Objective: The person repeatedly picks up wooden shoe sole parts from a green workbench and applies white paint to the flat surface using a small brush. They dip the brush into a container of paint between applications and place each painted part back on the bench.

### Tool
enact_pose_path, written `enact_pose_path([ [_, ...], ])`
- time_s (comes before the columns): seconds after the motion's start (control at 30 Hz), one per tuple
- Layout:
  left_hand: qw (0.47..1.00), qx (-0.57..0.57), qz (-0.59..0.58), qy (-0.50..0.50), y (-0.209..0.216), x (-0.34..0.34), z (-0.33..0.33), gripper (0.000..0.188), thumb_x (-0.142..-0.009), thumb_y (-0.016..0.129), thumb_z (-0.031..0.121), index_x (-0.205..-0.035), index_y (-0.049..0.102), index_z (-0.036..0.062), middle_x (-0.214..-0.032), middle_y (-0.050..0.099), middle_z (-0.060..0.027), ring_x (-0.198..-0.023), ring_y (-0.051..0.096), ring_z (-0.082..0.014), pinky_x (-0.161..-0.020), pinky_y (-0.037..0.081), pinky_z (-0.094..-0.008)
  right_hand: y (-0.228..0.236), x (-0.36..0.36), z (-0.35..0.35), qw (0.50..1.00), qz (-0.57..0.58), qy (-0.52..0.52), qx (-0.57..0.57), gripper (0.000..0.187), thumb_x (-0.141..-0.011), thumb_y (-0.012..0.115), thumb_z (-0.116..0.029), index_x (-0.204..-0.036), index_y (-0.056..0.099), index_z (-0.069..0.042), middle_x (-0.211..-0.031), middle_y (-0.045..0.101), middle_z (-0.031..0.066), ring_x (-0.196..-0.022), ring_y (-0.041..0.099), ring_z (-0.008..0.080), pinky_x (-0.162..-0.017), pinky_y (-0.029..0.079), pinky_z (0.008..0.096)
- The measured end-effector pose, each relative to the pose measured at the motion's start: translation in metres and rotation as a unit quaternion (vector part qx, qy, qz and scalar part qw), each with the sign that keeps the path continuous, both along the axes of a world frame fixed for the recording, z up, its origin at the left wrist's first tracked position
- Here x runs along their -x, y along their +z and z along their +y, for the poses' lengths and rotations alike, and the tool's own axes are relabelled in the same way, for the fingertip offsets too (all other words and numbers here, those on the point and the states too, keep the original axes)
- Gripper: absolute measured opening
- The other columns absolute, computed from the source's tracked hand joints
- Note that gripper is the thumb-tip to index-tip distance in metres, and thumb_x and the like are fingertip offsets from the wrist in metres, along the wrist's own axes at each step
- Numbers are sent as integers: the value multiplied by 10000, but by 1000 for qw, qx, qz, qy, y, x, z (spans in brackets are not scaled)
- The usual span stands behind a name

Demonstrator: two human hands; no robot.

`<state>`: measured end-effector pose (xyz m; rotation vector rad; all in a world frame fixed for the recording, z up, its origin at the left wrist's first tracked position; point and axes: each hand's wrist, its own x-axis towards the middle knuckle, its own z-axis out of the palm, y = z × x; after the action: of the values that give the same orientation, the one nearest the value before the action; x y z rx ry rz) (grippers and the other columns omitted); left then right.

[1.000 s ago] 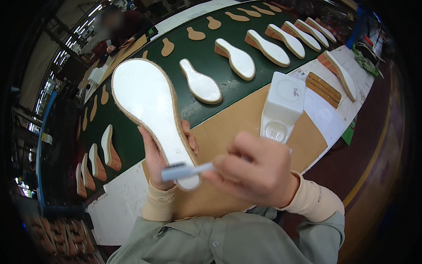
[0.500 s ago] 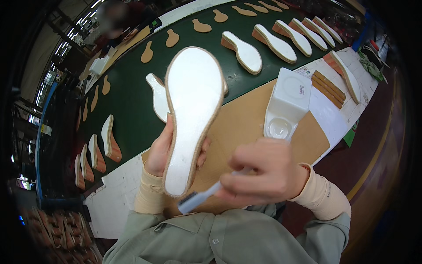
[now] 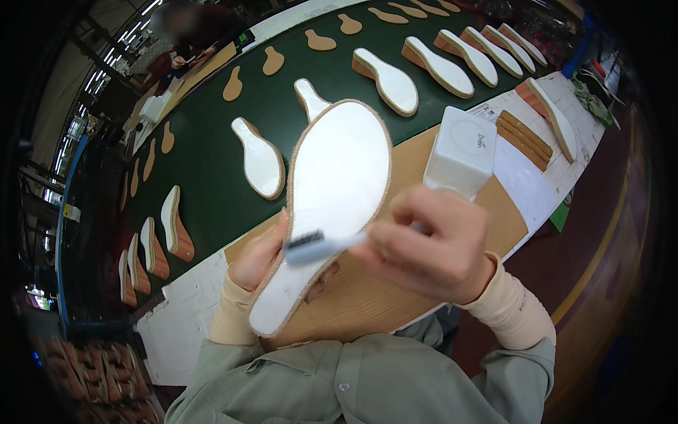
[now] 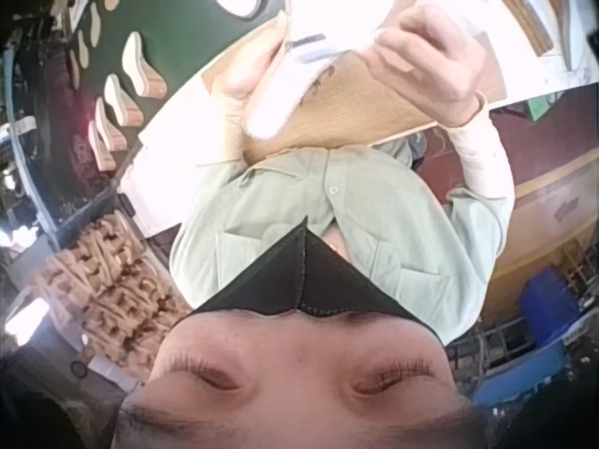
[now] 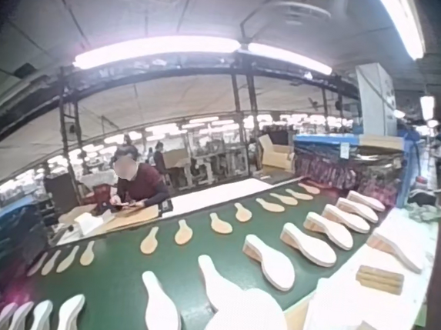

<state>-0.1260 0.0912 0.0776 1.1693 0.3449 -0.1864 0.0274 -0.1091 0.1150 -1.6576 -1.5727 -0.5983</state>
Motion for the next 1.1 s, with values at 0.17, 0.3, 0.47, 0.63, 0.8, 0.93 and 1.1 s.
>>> enact_pose_path([
  [0.17,998,-17,-58,-19,-23,8,15,623,-1054,196,560,-1397,463,113,-1016,623,-199,-722,620,-295,-574,511,-376,-7,17,-11,993,56,97,22,210,-673,846,-148,-770,663,-119,-696,508,6,-514,490,128,-438,352,265],
  [0.3,998,-33,-47,-14,-17,12,12,585,-1065,208,522,-1412,442,112,-1048,625,-191,-716,615,-299,-567,510,-376,-5,0,-8,998,46,-17,-39,226,-663,859,-168,-771,667,-118,-665,491,-1,-486,479,129,-433,370,263],
  [0.47,999,8,-29,43,-33,18,15,563,-1069,236,501,-1440,416,117,-1078,630,-192,-811,638,-312,-572,529,-368,-12,8,-19,994,68,73,41,222,-672,863,-179,-767,674,-112,-670,492,8,-492,488,129,-425,372,269],
  [0.63,999,32,-1,-18,-29,27,24,559,-1065,273,500,-1431,426,105,-1084,635,-198,-849,644,-314,-567,538,-374,-4,-10,-17,997,32,-65,-24,224,-672,866,-170,-772,679,-98,-707,507,37,-519,496,125,-447,383,271],
  [0.8,982,184,-39,29,-33,25,23,574,-1068,264,492,-1407,447,67,-1096,636,-208,-891,655,-314,-577,553,-387,-36,-9,-35,980,116,119,107,236,-648,867,-136,-754,672,-55,-707,522,37,-541,490,121,-462,352,258],
  [0.93,992,7,-115,48,-42,7,39,526,-1080,326,423,-1382,469,17,-1116,649,-155,-968,647,-247,-700,559,-368,-47,-9,-60,922,373,93,53,190,-684,841,-106,-738,672,-38,-743,573,5,-590,486,67,-477,325,223],
  [1.1,942,-77,-265,193,-40,-31,21,345,-977,627,119,-1290,557,-6,-1164,651,-47,-1105,596,-140,-996,459,-323,-64,-31,-87,908,385,-167,-7,195,-710,827,-100,-739,657,-10,-704,538,1,-606,458,63,-530,332,234],
])
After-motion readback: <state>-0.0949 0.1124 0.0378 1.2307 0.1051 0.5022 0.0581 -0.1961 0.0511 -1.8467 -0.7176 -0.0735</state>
